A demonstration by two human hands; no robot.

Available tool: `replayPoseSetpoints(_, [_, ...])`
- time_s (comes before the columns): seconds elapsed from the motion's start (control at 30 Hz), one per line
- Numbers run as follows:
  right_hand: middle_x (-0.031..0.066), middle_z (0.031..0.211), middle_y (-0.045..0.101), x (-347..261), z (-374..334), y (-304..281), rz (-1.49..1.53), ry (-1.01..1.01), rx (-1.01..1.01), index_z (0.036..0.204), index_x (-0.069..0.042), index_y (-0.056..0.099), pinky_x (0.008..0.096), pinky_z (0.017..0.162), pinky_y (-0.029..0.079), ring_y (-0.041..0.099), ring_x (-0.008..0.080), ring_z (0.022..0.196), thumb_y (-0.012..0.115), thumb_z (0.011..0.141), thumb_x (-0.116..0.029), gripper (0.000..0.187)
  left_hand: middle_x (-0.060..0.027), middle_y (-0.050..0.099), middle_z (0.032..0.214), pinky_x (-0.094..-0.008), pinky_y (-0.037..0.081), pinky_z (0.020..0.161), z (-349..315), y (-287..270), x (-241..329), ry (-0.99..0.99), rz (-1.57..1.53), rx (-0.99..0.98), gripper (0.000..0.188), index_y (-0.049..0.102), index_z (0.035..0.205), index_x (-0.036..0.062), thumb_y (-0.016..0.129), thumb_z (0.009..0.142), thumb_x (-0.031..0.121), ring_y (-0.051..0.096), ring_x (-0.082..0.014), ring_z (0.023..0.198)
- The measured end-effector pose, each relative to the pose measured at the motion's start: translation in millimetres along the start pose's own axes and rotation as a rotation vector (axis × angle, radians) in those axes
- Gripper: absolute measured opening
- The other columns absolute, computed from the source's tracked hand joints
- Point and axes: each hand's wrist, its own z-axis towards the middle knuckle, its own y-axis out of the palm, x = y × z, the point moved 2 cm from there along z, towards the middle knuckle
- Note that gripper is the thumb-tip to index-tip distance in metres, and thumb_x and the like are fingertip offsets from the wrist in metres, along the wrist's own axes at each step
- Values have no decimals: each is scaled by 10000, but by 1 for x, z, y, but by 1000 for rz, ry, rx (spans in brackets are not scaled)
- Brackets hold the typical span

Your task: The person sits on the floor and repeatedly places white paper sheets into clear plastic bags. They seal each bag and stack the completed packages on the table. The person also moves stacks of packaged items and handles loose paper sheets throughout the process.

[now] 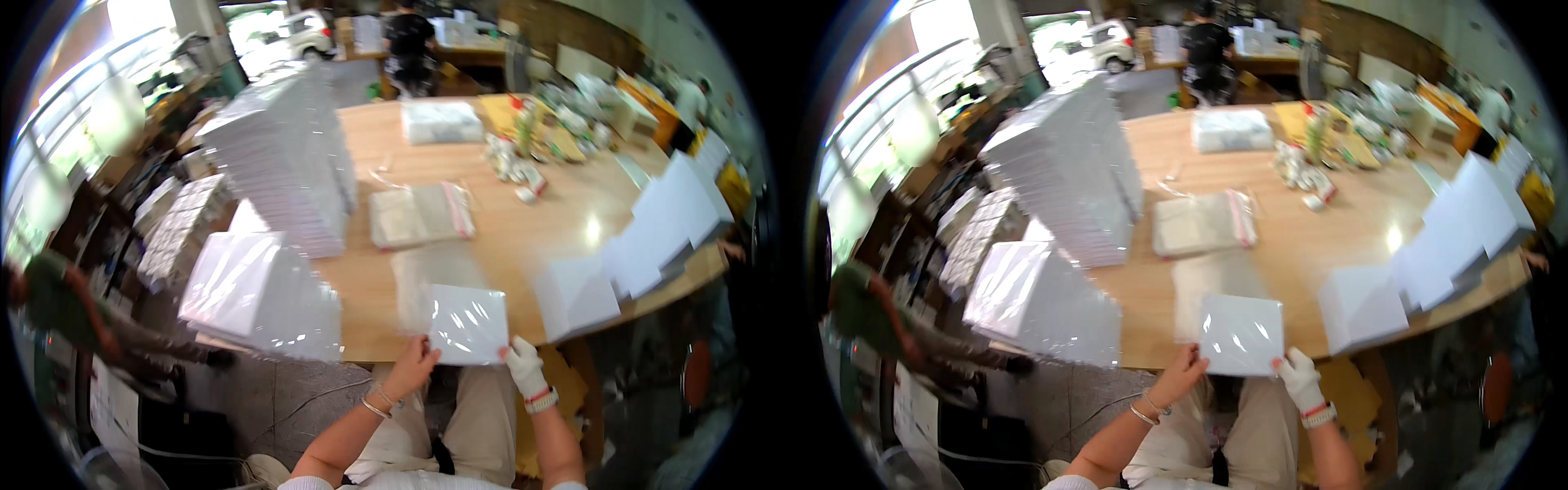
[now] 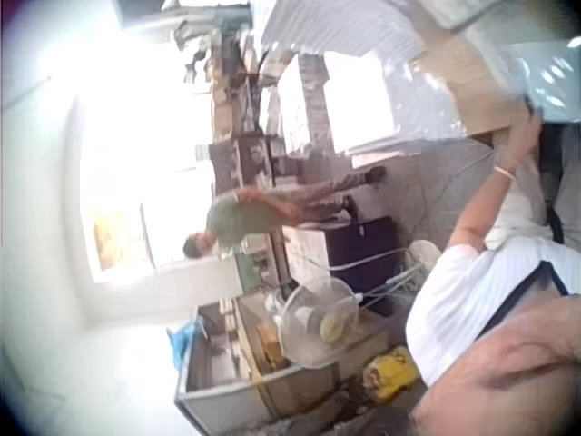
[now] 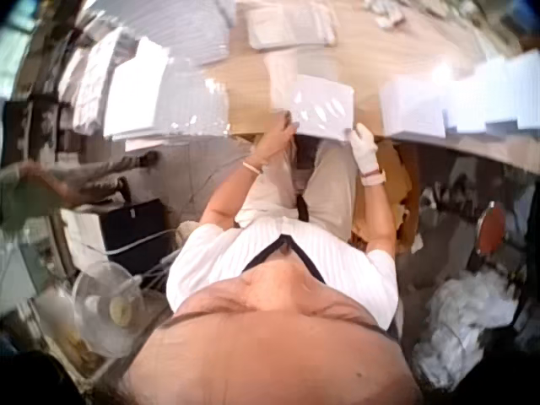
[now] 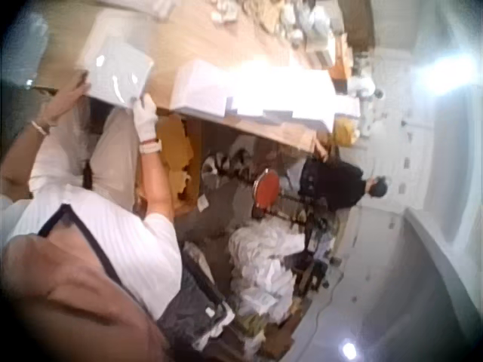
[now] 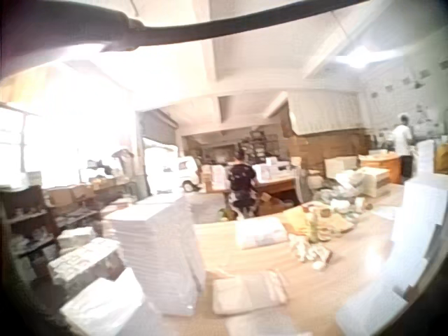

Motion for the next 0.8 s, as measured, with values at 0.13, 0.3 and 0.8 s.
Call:
replayPoseSetpoints(0.13, [19,852,557,-43,-2,26,387,-317,40,1091,6,506,210,565,373,444,50,651,602,826,-148,321,-144,539,861,-327,451,681,-35,-52,82,173,190,132,451,394,1178,-47,555,857,226,536,-221,740])
replayPoseSetpoints(0.3, [-2,834,507,-172,-8,93,456,-506,-187,1329,-12,345,182,536,335,383,34,604,582,838,-114,555,-152,571,809,-329,471,620,-100,-172,187,236,494,413,374,487,1125,-30,546,844,209,573,-224,637])
replayPoseSetpoints(0.8, [33,768,594,-274,23,218,605,-541,-618,1120,25,548,207,604,421,507,74,676,500,865,-150,313,-88,510,1186,-298,364,923,-92,-369,63,361,-54,554,469,449,1250,17,416,921,350,472,-141,1080])
